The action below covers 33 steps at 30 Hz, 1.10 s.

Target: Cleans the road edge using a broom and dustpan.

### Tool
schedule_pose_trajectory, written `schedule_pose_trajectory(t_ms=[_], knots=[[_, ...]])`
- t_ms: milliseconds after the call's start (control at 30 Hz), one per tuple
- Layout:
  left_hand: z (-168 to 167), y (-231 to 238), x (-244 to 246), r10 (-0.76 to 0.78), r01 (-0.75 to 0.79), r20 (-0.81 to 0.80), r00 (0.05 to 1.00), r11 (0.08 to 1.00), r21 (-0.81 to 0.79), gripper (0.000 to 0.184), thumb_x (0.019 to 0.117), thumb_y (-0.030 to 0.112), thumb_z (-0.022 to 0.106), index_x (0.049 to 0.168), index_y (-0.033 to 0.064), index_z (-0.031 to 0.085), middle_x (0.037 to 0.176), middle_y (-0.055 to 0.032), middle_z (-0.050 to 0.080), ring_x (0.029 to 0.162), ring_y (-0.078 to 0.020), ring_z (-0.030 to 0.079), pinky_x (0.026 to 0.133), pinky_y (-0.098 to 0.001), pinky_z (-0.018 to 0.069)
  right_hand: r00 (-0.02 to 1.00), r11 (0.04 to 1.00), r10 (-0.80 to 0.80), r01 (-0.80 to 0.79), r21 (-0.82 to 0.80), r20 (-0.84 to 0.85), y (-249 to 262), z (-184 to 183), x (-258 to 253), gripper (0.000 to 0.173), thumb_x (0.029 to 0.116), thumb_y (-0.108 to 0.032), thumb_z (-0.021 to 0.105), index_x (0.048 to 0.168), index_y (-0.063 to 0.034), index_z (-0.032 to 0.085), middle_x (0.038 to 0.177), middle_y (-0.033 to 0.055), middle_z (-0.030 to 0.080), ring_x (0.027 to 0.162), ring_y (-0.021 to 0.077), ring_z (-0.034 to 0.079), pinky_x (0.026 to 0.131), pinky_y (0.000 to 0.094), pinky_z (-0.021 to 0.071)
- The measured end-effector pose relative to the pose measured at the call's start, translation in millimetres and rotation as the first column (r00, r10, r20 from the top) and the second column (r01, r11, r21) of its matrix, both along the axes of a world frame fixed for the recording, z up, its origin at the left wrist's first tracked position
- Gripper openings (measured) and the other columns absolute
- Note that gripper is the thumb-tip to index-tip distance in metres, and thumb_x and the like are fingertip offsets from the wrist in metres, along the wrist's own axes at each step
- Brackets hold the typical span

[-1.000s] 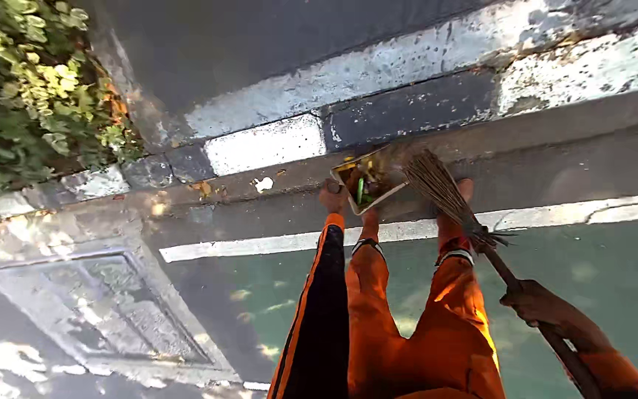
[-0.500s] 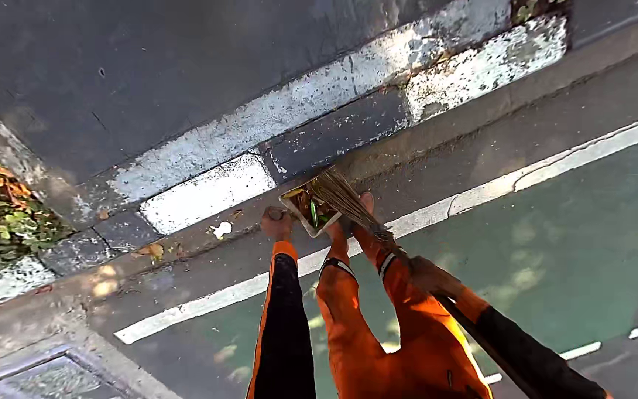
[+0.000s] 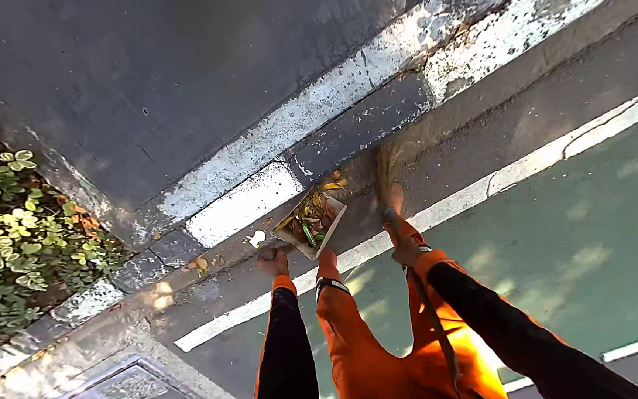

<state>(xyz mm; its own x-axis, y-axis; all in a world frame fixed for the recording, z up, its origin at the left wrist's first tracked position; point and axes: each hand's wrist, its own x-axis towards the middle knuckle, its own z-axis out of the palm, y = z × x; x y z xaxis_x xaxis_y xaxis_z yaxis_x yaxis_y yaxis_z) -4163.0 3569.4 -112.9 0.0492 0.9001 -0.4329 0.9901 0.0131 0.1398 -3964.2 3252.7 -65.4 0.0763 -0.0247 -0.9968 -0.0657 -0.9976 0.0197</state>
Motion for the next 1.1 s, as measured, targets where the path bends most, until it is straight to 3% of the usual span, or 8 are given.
schedule_pose_trajectory(t_ms=[267,367,467,600,733,900,1033,1100], knots=[[-9.8,61.3,-13.9,-0.022,0.016,-0.050,0.999,0.993,-0.115,0.032,0.0853,0.020,0.074,0.114,0.0058,0.073,0.111,-0.0203,0.073,0.109,-0.0368,0.069,0.093,-0.0560,0.0525,0.871,0.948,-0.312,0.313,-0.061,-0.380,-10.7,129.8,-83.0,0.010,0.0954,-0.011,0.063,0.094,-0.0082,0.053,0.059,-0.0014,0.048,0.044,0.0102,0.047,0.045,0.0276,0.0442],[-16.0,69.8,-32.7,-0.013,0.014,0.005,1.000,0.992,-0.127,0.030,0.0838,0.018,0.074,0.111,0.0060,0.073,0.110,-0.0208,0.073,0.107,-0.0374,0.069,0.092,-0.0573,0.0520,0.955,0.958,-0.277,0.267,-0.102,-0.109,-35.8,140.2,-79.7,0.010,0.0935,-0.012,0.065,0.093,-0.0039,0.058,0.061,0.0038,0.052,0.046,0.0146,0.051,0.046,0.0325,0.0462],[-15.1,77.5,-42.6,-0.029,0.032,0.028,0.999,0.992,-0.118,0.028,0.0829,0.017,0.074,0.109,0.0062,0.074,0.106,-0.0200,0.074,0.104,-0.0372,0.070,0.090,-0.0571,0.0522,0.991,0.987,-0.054,0.072,-0.143,0.124,2.8,79.6,-78.5,0.040,0.0937,-0.018,0.068,0.125,0.0058,0.061,0.107,0.0266,0.067,0.098,0.0398,0.067,0.086,0.0593,0.0535],[-15.7,88.2,-51.0,-0.043,0.047,0.035,0.998,0.992,-0.121,0.027,0.0822,0.016,0.075,0.107,0.0072,0.074,0.104,-0.0194,0.074,0.102,-0.0367,0.071,0.089,-0.0568,0.0531,0.994,0.993,0.109,-0.110,-0.035,-0.026,105.0,4.6,-143.9,0.076,0.0870,-0.017,0.071,0.152,0.0044,0.039,0.135,0.0305,0.059,0.126,0.0460,0.058,0.103,0.0631,0.0475],[-20.5,116.1,-88.2,-0.045,0.053,0.078,0.996,0.993,-0.110,0.026,0.0803,0.016,0.076,0.105,0.0062,0.075,0.104,-0.0194,0.074,0.102,-0.0361,0.070,0.089,-0.0574,0.0526,0.966,0.987,0.161,-0.160,0.022,-0.204,146.3,57.0,-169.7,0.048,0.0895,-0.019,0.071,0.126,0.0093,0.057,0.120,0.0279,0.062,0.110,0.0404,0.064,0.091,0.0590,0.0522],[-12.5,160.1,-144.7,-0.037,0.042,0.091,0.995,0.998,-0.049,0.028,0.0801,0.015,0.076,0.105,0.0038,0.075,0.108,-0.0209,0.073,0.107,-0.0370,0.068,0.094,-0.0563,0.0504,0.915,0.958,-0.283,0.254,-0.135,-0.287,41.4,168.3,-133.4,0.008,0.0960,-0.008,0.062,0.093,-0.0077,0.054,0.057,-0.0009,0.046,0.042,0.0100,0.044,0.042,0.0265,0.0422],[-3.3,176.7,-140.3,-0.025,0.026,0.013,1.000,0.996,-0.090,0.028,0.0835,0.015,0.074,0.110,0.0063,0.074,0.112,-0.0216,0.072,0.111,-0.0379,0.067,0.096,-0.0568,0.0491,0.991,0.961,-0.125,0.132,-0.244,0.044,11.2,153.1,-107.8,0.013,0.0944,-0.011,0.066,0.094,-0.0008,0.057,0.065,0.0075,0.053,0.049,0.0174,0.053,0.048,0.0348,0.0486],[-4.8,178.9,-128.3,-0.062,0.061,-0.008,0.998,0.996,-0.071,0.027,0.0824,0.017,0.075,0.107,0.0067,0.074,0.108,-0.0226,0.073,0.109,-0.0402,0.068,0.094,-0.0588,0.0492,0.989,0.965,0.004,0.034,-0.259,0.148,45.2,95.6,-109.6,0.036,0.0931,-0.015,0.068,0.118,0.0095,0.061,0.102,0.0268,0.066,0.091,0.0391,0.067,0.080,0.0574,0.0542]])
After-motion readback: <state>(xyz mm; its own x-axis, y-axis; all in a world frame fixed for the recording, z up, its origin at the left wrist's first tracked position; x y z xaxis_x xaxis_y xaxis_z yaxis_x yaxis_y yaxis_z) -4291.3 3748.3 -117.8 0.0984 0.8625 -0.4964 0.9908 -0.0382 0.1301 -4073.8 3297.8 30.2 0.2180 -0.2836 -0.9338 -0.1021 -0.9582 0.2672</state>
